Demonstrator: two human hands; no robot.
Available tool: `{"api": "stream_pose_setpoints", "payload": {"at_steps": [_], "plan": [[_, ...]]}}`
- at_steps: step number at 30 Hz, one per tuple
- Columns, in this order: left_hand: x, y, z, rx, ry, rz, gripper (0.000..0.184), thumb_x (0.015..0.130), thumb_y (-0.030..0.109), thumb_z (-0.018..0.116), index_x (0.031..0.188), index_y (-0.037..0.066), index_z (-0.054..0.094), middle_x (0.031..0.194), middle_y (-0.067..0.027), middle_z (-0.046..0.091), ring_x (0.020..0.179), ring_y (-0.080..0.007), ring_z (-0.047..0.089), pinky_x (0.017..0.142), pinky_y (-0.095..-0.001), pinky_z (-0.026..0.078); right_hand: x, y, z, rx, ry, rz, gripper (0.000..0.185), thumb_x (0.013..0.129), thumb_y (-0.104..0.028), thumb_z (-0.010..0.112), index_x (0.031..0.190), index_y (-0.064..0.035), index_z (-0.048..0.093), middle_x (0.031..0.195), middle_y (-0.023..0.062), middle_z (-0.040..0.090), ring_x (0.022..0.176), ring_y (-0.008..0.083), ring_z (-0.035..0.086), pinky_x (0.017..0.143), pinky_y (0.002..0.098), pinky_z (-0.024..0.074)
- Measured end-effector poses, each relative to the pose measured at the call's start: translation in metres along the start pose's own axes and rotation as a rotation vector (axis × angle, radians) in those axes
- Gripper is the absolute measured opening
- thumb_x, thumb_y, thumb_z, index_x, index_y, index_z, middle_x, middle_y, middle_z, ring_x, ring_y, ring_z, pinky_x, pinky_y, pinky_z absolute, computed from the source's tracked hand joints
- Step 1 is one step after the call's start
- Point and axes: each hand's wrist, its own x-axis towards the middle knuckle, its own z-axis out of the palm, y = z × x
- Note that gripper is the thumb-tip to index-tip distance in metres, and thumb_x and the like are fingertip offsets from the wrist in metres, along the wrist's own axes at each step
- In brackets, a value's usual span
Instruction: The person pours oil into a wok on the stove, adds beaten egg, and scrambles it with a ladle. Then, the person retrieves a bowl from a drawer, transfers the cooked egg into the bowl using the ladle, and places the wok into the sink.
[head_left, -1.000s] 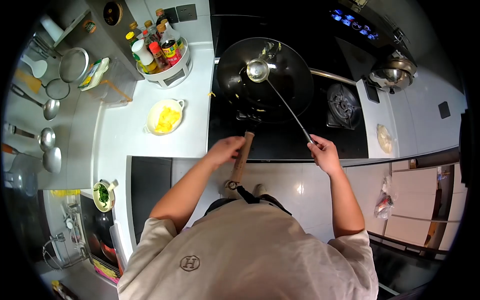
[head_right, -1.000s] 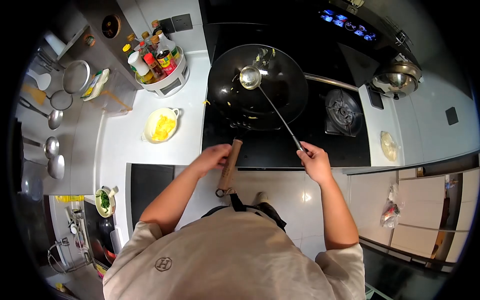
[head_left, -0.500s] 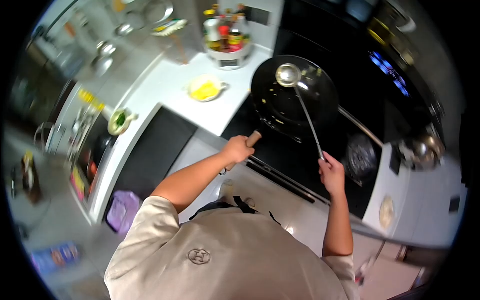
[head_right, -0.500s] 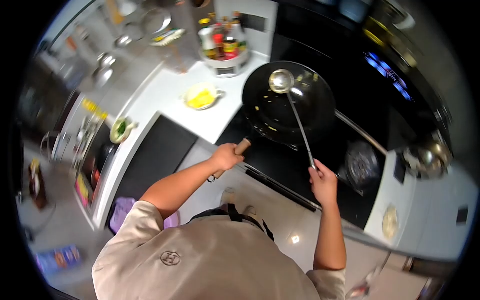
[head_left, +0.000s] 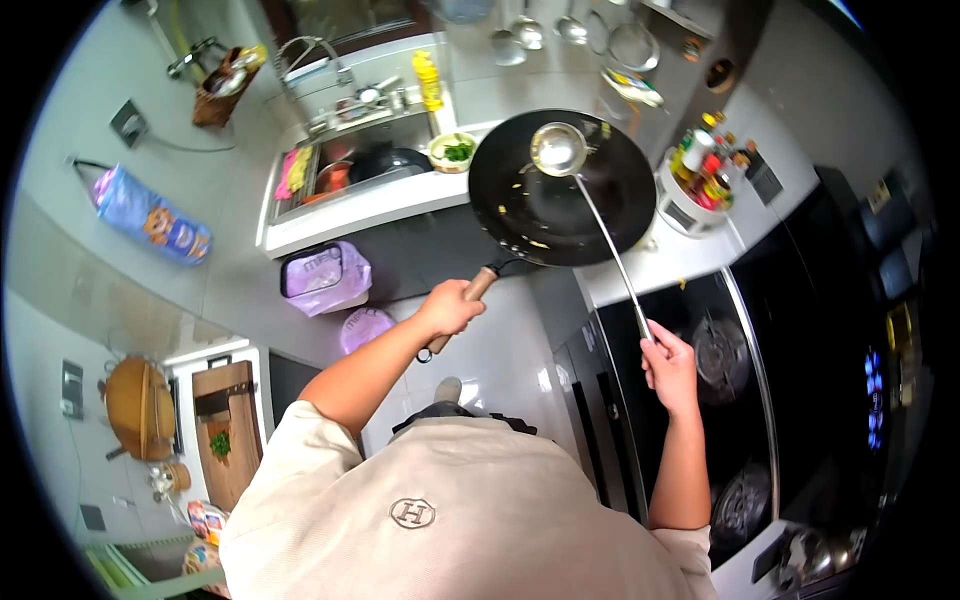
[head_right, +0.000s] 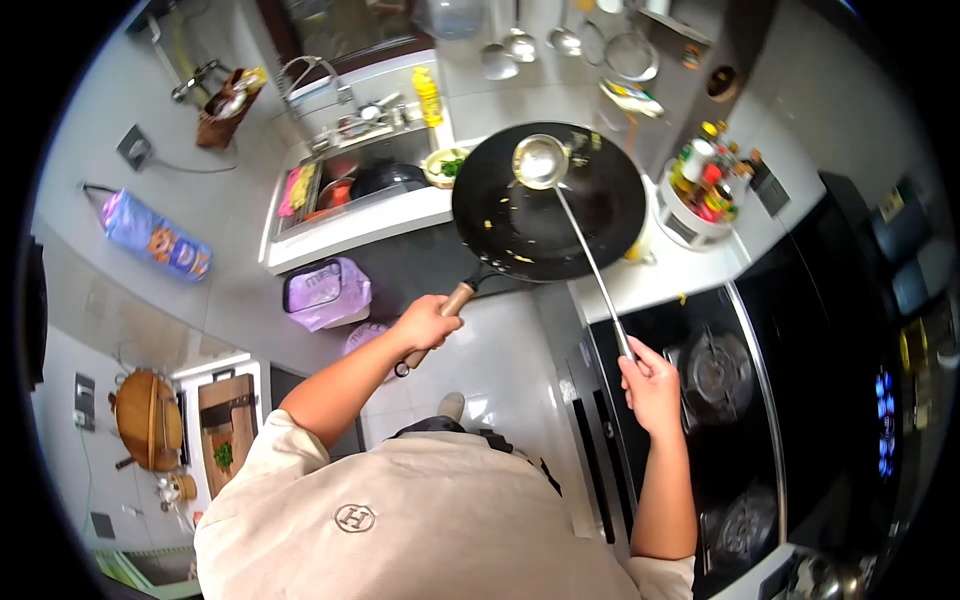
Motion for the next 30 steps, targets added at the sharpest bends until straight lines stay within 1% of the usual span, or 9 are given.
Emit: {"api": "stream_pose_setpoints", "payload": {"at_steps": [2,4,8,13,14,18,22,27,30], "plan": [[-0.006,-0.018,-0.034,-0.069,0.091,-0.058,0.016,0.081,0.013,0.064,0.082,0.001,0.054,0.059,-0.0021,0.052,0.045,-0.0114,0.051,0.04,-0.0286,0.042,0.027,-0.018,0.036,-0.013,-0.102,-0.013,0.039,0.09,-0.009,0.063,0.127,0.0001,0.056,0.063,-0.0011,0.053,0.045,0.0038,0.042,0.04,0.0201,0.0324],[-0.006,-0.035,-0.07,-0.192,0.179,-0.098,0.015,0.079,0.011,0.063,0.084,0.0,0.055,0.059,-0.0052,0.053,0.042,-0.0138,0.051,0.038,-0.0306,0.043,0.057,-0.032,0.072,-0.006,-0.214,-0.023,0.039,0.09,-0.01,0.063,0.128,0.0002,0.056,0.062,-0.0006,0.053,0.045,0.0043,0.042,0.04,0.0203,0.0329],[0.013,-0.072,-0.155,-0.299,0.277,-0.176,0.012,0.08,0.009,0.061,0.078,0.001,0.053,0.059,-0.0037,0.053,0.044,-0.0133,0.052,0.04,-0.0298,0.043,0.112,-0.063,0.155,-0.026,-0.343,-0.052,0.041,0.09,-0.013,0.064,0.128,-0.0005,0.056,0.062,-0.0014,0.054,0.045,0.0046,0.043,0.04,0.0198,0.0339],[0.061,-0.107,-0.277,-0.221,0.343,-0.3,0.016,0.079,0.011,0.062,0.07,-0.001,0.056,0.059,-0.0055,0.056,0.045,-0.0138,0.052,0.042,-0.0313,0.046,0.185,-0.086,0.262,-0.031,-0.438,-0.063,0.04,0.09,-0.014,0.064,0.128,-0.0009,0.056,0.061,-0.0017,0.053,0.045,0.0053,0.042,0.041,0.0212,0.0344],[0.077,-0.116,-0.299,-0.201,0.331,-0.325,0.014,0.079,0.012,0.062,0.072,0.002,0.056,0.06,-0.0039,0.055,0.046,-0.012,0.051,0.041,-0.0301,0.045,0.199,-0.092,0.282,-0.059,-0.433,-0.075,0.04,0.09,-0.014,0.064,0.128,-0.001,0.056,0.061,-0.0017,0.053,0.045,0.0054,0.042,0.041,0.0215,0.0344],[0.13,-0.124,-0.381,-0.214,0.299,-0.329,0.012,0.076,0.011,0.062,0.072,0.002,0.055,0.059,-0.0035,0.055,0.046,-0.0116,0.053,0.041,-0.0294,0.046,0.253,-0.113,0.351,-0.138,-0.432,-0.067,0.04,0.091,-0.014,0.063,0.128,-0.0003,0.056,0.06,-0.0009,0.053,0.043,0.0063,0.043,0.041,0.0224,0.0342],[0.186,-0.135,-0.448,-0.057,0.207,-0.37,0.014,0.075,0.011,0.063,0.068,0.0,0.059,0.062,-0.0064,0.058,0.046,-0.0142,0.054,0.044,-0.0303,0.047,0.298,-0.121,0.393,-0.171,-0.408,-0.023,0.04,0.091,-0.012,0.062,0.128,0.0007,0.055,0.06,0.0001,0.053,0.042,0.0073,0.043,0.039,0.0226,0.0339],[0.247,-0.145,-0.49,0.284,0.031,-0.396,0.017,0.074,0.011,0.064,0.063,-0.001,0.059,0.058,-0.0083,0.057,0.049,-0.0174,0.055,0.047,-0.0341,0.046,0.352,-0.114,0.414,-0.184,-0.407,0.076,0.041,0.09,-0.016,0.064,0.128,-0.0011,0.056,0.059,-0.0003,0.053,0.041,0.0079,0.043,0.04,0.0237,0.0351],[0.266,-0.147,-0.499,0.252,-0.013,-0.456,0.017,0.073,0.011,0.064,0.063,-0.002,0.059,0.058,-0.0082,0.057,0.049,-0.018,0.054,0.047,-0.0344,0.045,0.379,-0.109,0.417,-0.23,-0.42,0.108,0.039,0.09,-0.017,0.064,0.126,-0.0025,0.058,0.058,0.0,0.053,0.041,0.0081,0.043,0.039,0.0241,0.0357]]}}
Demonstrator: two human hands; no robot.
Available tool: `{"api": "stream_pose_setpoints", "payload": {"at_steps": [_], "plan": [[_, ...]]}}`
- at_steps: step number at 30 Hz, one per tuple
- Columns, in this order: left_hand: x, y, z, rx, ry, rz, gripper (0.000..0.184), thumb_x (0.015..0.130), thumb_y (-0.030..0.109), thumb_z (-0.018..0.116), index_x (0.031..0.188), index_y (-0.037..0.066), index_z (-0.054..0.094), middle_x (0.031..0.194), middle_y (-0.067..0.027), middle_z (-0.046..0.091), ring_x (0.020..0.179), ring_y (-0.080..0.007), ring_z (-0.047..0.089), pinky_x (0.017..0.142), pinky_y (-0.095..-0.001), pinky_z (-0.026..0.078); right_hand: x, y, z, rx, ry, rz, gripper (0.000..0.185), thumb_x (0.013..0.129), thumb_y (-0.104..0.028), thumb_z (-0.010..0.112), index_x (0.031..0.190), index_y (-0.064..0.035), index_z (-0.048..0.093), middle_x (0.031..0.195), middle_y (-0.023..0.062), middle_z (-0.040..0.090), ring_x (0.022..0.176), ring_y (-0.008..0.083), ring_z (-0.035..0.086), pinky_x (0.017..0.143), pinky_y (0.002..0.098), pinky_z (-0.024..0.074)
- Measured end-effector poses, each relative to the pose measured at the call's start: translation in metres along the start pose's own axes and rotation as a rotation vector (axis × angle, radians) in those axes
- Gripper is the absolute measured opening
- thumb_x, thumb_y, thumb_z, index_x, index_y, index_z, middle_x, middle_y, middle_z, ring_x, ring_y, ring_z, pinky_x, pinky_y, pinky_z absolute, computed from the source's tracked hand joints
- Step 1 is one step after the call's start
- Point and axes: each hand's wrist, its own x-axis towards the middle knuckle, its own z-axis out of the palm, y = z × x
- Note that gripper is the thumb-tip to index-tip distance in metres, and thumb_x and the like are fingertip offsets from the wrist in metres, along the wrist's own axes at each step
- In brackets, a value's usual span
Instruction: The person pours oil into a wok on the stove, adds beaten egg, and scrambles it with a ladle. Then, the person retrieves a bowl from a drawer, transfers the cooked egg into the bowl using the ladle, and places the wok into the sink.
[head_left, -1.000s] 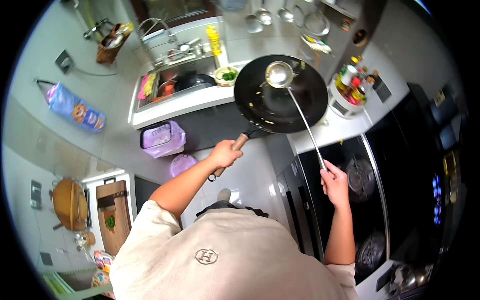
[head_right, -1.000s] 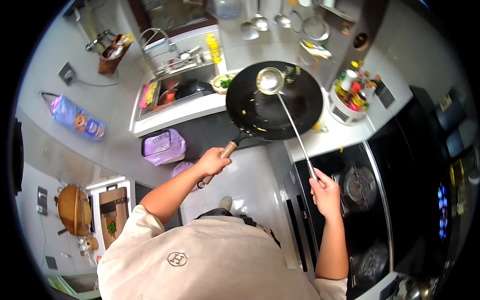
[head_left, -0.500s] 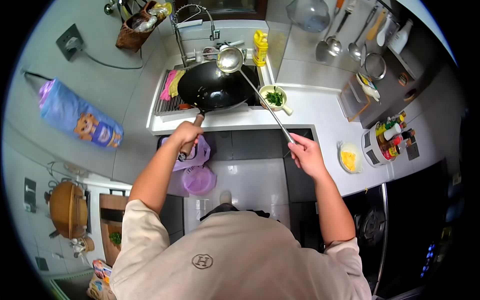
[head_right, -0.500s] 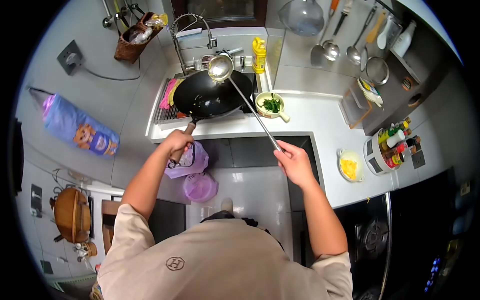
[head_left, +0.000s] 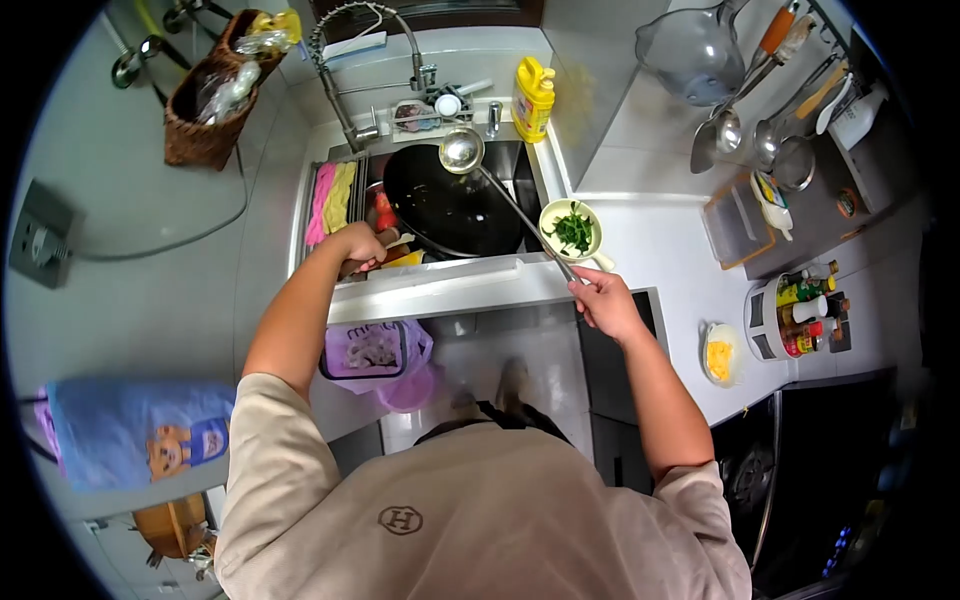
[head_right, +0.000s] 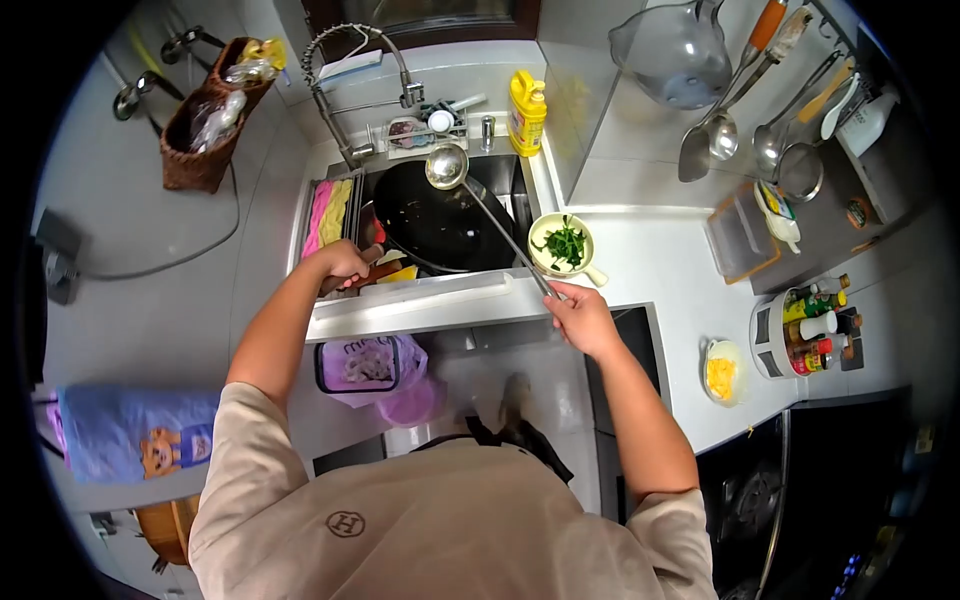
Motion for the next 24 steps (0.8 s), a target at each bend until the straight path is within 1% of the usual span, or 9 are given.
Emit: {"api": "stream_pose_setpoints", "payload": {"at_steps": [4,8,9,12,14,17,20,23,24], "plan": [[0.051,-0.004,-0.01,-0.023,-0.033,-0.013,0.017,0.074,0.011,0.066,0.066,-0.004,0.061,0.062,-0.0098,0.059,0.049,-0.0171,0.054,0.046,-0.0343,0.045,0.053,0.017,-0.013,-0.033,-0.058,0.02,0.034,0.091,-0.019,0.063,0.121,-0.0027,0.061,0.058,0.0009,0.053,0.041,0.009,0.044,0.038,0.0257,0.0356],[0.086,-0.006,-0.018,0.494,0.081,0.05,0.024,0.075,0.023,0.068,0.079,-0.001,0.07,0.075,-0.0138,0.066,0.071,-0.0263,0.066,0.068,-0.0369,0.052,0.102,0.013,-0.017,-0.166,-0.1,0.06,0.029,0.09,-0.021,0.059,0.11,-0.0004,0.064,0.059,0.0047,0.056,0.041,0.0123,0.048,0.038,0.0277,0.0375],[0.076,0.005,-0.022,0.48,0.095,-0.125,0.029,0.076,0.03,0.069,0.093,0.007,0.072,0.088,-0.0136,0.069,0.089,-0.0293,0.066,0.081,-0.0379,0.051,0.115,0.016,-0.016,-0.221,-0.126,0.078,0.029,0.09,-0.022,0.059,0.108,-0.0001,0.064,0.06,0.0057,0.057,0.041,0.0131,0.049,0.039,0.0283,0.0387],[0.083,-0.024,-0.02,0.607,0.332,-0.047,0.036,0.076,0.033,0.071,0.105,0.012,0.069,0.101,-0.0128,0.069,0.098,-0.0285,0.065,0.085,-0.0396,0.051,0.148,0.03,-0.011,-0.322,-0.195,0.128,0.028,0.089,-0.024,0.057,0.099,0.001,0.065,0.061,0.0087,0.06,0.044,0.0164,0.055,0.043,0.0313,0.0442],[0.085,-0.031,-0.009,0.582,0.354,-0.104,0.038,0.077,0.035,0.072,0.11,0.015,0.066,0.107,-0.0106,0.068,0.102,-0.029,0.064,0.087,-0.0412,0.051,0.16,0.033,-0.004,-0.351,-0.232,0.205,0.027,0.088,-0.023,0.056,0.095,0.0013,0.065,0.062,0.0091,0.062,0.046,0.0171,0.057,0.044,0.0318,0.0456],[0.099,-0.045,0.002,0.577,0.418,-0.107,0.034,0.08,0.034,0.07,0.107,0.014,0.065,0.104,-0.0094,0.068,0.099,-0.029,0.064,0.085,-0.0417,0.051,0.176,0.044,0.009,-0.387,-0.313,0.303,0.037,0.088,-0.024,0.058,0.114,0.0021,0.06,0.063,0.0088,0.061,0.045,0.0133,0.052,0.041,0.0281,0.0403],[0.104,-0.05,0.001,0.617,0.388,-0.102,0.035,0.081,0.035,0.069,0.109,0.015,0.064,0.1,-0.0102,0.068,0.096,-0.0293,0.065,0.084,-0.0422,0.052,0.175,0.05,0.018,-0.374,-0.285,0.272,0.038,0.085,-0.022,0.06,0.116,0.0011,0.06,0.071,0.0119,0.064,0.052,0.019,0.059,0.049,0.0323,0.0461],[0.095,-0.041,0.0,0.614,0.369,-0.076,0.039,0.081,0.036,0.069,0.112,0.014,0.063,0.101,-0.0113,0.067,0.099,-0.0302,0.063,0.086,-0.0419,0.051,0.177,0.103,0.027,-0.604,-0.104,-0.109,0.029,0.082,-0.019,0.056,0.106,-0.0027,0.063,0.088,0.0182,0.068,0.078,0.0335,0.067,0.069,0.0442,0.0531],[0.097,-0.045,0.003,0.589,0.447,0.014,0.039,0.081,0.035,0.069,0.113,0.013,0.063,0.102,-0.0114,0.066,0.1,-0.0303,0.062,0.086,-0.0417,0.05,0.172,0.105,0.028,-0.688,-0.064,-0.103,0.03,0.082,-0.017,0.055,0.108,-0.0039,0.062,0.092,0.0191,0.068,0.084,0.0352,0.066,0.073,0.0455,0.0522]]}}
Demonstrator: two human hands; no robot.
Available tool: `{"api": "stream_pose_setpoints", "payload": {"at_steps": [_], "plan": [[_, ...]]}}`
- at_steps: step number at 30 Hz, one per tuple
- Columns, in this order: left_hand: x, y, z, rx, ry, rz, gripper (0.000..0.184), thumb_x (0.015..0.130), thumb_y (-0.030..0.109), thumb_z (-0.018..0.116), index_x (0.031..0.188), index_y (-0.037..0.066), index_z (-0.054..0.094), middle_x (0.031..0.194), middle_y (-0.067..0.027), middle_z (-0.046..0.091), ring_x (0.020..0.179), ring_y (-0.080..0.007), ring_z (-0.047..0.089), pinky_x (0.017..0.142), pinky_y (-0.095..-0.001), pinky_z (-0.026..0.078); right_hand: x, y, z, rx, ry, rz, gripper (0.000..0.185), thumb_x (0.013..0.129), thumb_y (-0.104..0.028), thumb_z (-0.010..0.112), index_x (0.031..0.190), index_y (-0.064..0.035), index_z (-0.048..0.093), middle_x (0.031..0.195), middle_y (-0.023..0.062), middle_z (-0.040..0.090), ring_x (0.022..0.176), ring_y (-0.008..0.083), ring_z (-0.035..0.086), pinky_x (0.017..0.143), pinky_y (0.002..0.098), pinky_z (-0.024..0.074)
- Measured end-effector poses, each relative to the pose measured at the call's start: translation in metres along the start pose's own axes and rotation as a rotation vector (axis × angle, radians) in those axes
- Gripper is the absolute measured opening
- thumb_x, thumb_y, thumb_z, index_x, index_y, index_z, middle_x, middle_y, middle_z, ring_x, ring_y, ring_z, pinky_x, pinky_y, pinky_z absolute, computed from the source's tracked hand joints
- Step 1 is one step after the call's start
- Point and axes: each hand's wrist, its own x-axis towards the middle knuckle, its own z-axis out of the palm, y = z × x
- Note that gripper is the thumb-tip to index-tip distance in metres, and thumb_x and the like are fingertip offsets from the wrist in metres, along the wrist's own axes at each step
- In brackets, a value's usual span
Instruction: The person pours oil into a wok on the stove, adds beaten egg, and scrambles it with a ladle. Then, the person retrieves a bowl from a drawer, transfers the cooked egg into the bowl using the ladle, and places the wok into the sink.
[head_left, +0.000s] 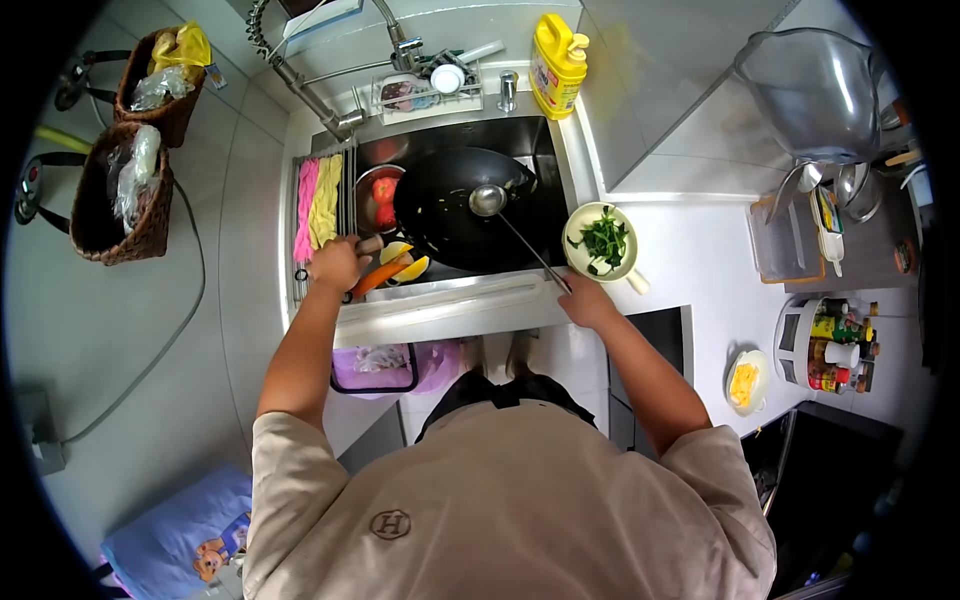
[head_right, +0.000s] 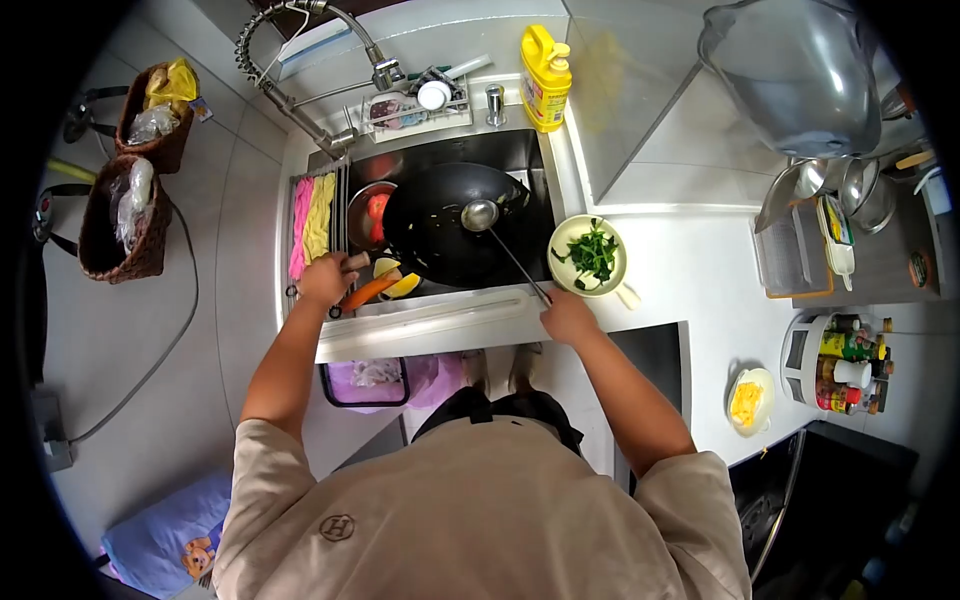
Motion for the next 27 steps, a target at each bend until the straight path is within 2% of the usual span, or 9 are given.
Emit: {"api": "stream_pose_setpoints", "payload": {"at_steps": [2,5,8,12,13,17,19,22,27], "plan": [[0.002,-0.005,0.015,-0.075,0.197,0.11,0.041,0.08,0.035,0.069,0.113,0.012,0.063,0.104,-0.0117,0.065,0.103,-0.0306,0.06,0.088,-0.0411,0.049,-0.006,-0.002,0.008,-0.164,0.062,0.041,0.033,0.082,-0.014,0.052,0.113,-0.0061,0.061,0.1,0.021,0.066,0.096,0.0387,0.063,0.082,0.048,0.0505],[0.002,0.004,0.021,-0.187,0.307,0.196,0.037,0.078,0.031,0.07,0.108,0.011,0.065,0.107,-0.0118,0.063,0.104,-0.0313,0.058,0.089,-0.0416,0.048,-0.009,-0.023,0.004,-0.214,0.096,0.22,0.03,0.083,-0.012,0.05,0.11,-0.0062,0.062,0.1,0.0196,0.067,0.096,0.0359,0.064,0.08,0.0472,0.0519],[-0.002,0.019,0.014,-0.285,0.276,0.201,0.037,0.078,0.026,0.071,0.11,0.009,0.064,0.111,-0.0137,0.062,0.106,-0.0327,0.057,0.092,-0.0418,0.046,-0.009,-0.028,0.007,-0.393,0.18,0.172,0.027,0.084,-0.012,0.049,0.108,-0.0056,0.062,0.1,0.0176,0.067,0.094,0.0336,0.065,0.078,0.0469,0.0525],[-0.003,0.018,0.006,-0.356,0.353,0.218,0.033,0.08,0.029,0.069,0.106,0.008,0.064,0.109,-0.0125,0.062,0.105,-0.0324,0.058,0.092,-0.0404,0.046,-0.013,-0.047,0.008,-0.621,0.417,-0.097,0.018,0.084,-0.014,0.052,0.094,-0.0075,0.065,0.089,0.0124,0.066,0.082,0.0298,0.064,0.07,0.0431,0.0519],[-0.004,0.012,0.002,-0.372,0.356,0.198,0.033,0.081,0.029,0.068,0.106,0.008,0.064,0.11,-0.0129,0.062,0.105,-0.0326,0.058,0.092,-0.0406,0.046,-0.009,-0.058,0.005,-0.645,0.427,-0.115,0.014,0.082,-0.016,0.057,0.088,-0.0071,0.066,0.086,0.0115,0.065,0.079,0.0296,0.064,0.069,0.0421,0.0512],[-0.004,-0.015,-0.017,-0.412,0.371,0.108,0.032,0.082,0.028,0.067,0.107,0.008,0.064,0.111,-0.0148,0.062,0.105,-0.0337,0.057,0.091,-0.0411,0.046,0.015,-0.106,-0.014,-0.461,0.451,-0.238,0.016,0.078,-0.016,0.066,0.091,-0.0064,0.066,0.084,0.0118,0.065,0.08,0.0301,0.064,0.07,0.0418,0.0521],[-0.005,-0.023,-0.029,-0.427,0.361,0.083,0.032,0.083,0.026,0.067,0.108,0.007,0.064,0.111,-0.0166,0.062,0.106,-0.0345,0.057,0.092,-0.0413,0.046,0.03,-0.124,-0.02,-0.41,0.45,-0.271,0.017,0.078,-0.016,0.066,0.093,-0.0068,0.066,0.085,0.0118,0.065,0.08,0.0299,0.064,0.071,0.0416,0.0527],[0.003,-0.028,-0.032,-0.464,0.416,0.122,0.034,0.082,0.028,0.067,0.109,0.008,0.063,0.111,-0.0132,0.062,0.106,-0.0333,0.057,0.091,-0.0411,0.047,0.052,-0.137,-0.028,-0.344,0.417,-0.314,0.019,0.08,-0.016,0.066,0.096,-0.0069,0.067,0.087,0.012,0.065,0.083,0.0308,0.064,0.074,0.0415,0.0534],[0.028,-0.013,-0.028,-0.579,0.413,0.138,0.036,0.084,0.024,0.066,0.114,0.006,0.06,0.113,-0.0176,0.061,0.104,-0.0344,0.058,0.091,-0.0412,0.047,0.098,-0.137,-0.047,-0.268,0.333,-0.316,0.019,0.081,-0.018,0.066,0.097,-0.0081,0.068,0.092,0.0128,0.066,0.084,0.0324,0.065,0.075,0.0417,0.0533]]}}
